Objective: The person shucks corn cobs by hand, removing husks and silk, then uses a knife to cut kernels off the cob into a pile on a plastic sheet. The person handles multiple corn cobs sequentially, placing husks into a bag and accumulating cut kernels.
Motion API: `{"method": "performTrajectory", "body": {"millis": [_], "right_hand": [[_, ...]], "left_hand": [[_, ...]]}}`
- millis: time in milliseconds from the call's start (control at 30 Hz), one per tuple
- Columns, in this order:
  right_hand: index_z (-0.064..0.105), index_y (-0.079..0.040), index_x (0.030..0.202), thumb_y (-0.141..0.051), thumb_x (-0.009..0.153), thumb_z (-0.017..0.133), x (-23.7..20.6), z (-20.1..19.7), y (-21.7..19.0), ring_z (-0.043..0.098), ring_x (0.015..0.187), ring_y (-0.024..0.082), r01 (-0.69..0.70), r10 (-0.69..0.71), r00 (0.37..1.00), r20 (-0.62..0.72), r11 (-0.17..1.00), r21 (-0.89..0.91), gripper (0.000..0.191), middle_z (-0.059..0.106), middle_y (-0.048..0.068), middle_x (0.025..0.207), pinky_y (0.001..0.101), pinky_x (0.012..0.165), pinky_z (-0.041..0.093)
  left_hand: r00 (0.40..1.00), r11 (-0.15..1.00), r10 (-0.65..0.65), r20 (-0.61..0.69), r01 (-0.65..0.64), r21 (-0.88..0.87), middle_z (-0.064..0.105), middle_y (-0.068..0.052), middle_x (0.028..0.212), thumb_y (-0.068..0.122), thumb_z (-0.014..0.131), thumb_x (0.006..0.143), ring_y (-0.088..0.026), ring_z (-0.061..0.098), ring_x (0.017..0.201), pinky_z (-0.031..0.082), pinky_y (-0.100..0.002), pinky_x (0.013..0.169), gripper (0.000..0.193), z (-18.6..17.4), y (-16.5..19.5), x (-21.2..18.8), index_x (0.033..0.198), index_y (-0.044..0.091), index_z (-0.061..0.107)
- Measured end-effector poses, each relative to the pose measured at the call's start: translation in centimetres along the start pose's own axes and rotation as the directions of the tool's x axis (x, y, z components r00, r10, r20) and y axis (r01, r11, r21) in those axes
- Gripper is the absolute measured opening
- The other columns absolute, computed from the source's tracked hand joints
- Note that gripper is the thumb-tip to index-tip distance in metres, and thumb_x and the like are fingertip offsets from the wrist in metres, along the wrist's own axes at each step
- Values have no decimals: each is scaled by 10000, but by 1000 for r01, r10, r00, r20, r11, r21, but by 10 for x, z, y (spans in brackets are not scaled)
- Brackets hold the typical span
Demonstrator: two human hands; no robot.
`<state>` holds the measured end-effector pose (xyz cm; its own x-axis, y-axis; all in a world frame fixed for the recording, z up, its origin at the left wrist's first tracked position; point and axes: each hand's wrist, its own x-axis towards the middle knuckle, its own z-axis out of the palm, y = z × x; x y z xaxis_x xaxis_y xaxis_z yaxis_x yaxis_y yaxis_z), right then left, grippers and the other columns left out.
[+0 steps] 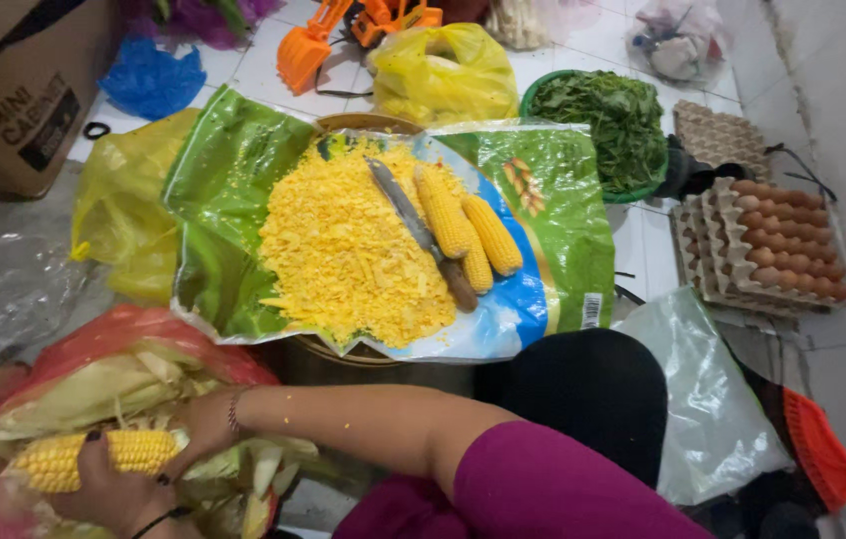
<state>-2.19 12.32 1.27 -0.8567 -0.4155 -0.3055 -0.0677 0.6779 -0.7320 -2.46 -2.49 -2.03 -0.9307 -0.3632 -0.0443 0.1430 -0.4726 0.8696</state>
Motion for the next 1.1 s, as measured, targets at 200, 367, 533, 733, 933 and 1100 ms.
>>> {"method": "performTrajectory", "body": {"millis": [200,367,533,733,933,1100], "right_hand": [[704,-136,1228,-526,587,803,10,19,6,752,1037,286,-7,-9,991,136,993,115,756,789,132,1146,405,925,568],[745,-154,1130,-503,630,781,19,29,25,737,974,298,123,-161,977,143,962,245,612,787,131,1078,405,893,556],[772,-123,963,-528,686,732,2,51,25,730,845,358,-54,53,998,36,998,25,492,764,194,907,446,796,575],[767,-124,894,-544,697,721,-8,38,18,722,819,364,19,-16,996,84,999,-34,467,759,188,869,465,780,567],[729,-228,1033,-606,620,762,-23,45,9,716,899,338,552,-290,805,518,687,-473,561,767,100,923,489,820,552],[703,-242,1100,-532,692,728,-22,38,-1,729,928,335,409,-282,900,332,809,-422,501,773,85,988,484,811,573]], "left_hand": [[998,997,-21,67,15,82,647,-118,1103,17,613,903,-228,672,922,595,-375,814,322,-7,-7,-2,1219,-38,584],[993,994,-100,61,102,-30,639,-127,1042,117,614,916,-255,675,904,588,-397,824,328,-11,-20,6,1212,-20,579],[862,845,-502,64,505,-175,632,-60,949,299,625,932,-251,670,834,587,-433,751,299,-21,-20,22,1154,106,573],[830,828,-547,108,556,-81,616,-58,942,382,578,965,-262,649,816,587,-452,721,293,-25,-14,26,1127,137,567],[594,623,-699,397,779,-69,655,-97,951,510,538,999,-306,645,777,569,-466,667,398,-31,-23,25,1173,156,592],[782,780,-513,355,597,-188,638,-94,1066,556,521,1000,-294,627,892,556,-456,766,475,-18,-24,40,1236,148,580]]}}
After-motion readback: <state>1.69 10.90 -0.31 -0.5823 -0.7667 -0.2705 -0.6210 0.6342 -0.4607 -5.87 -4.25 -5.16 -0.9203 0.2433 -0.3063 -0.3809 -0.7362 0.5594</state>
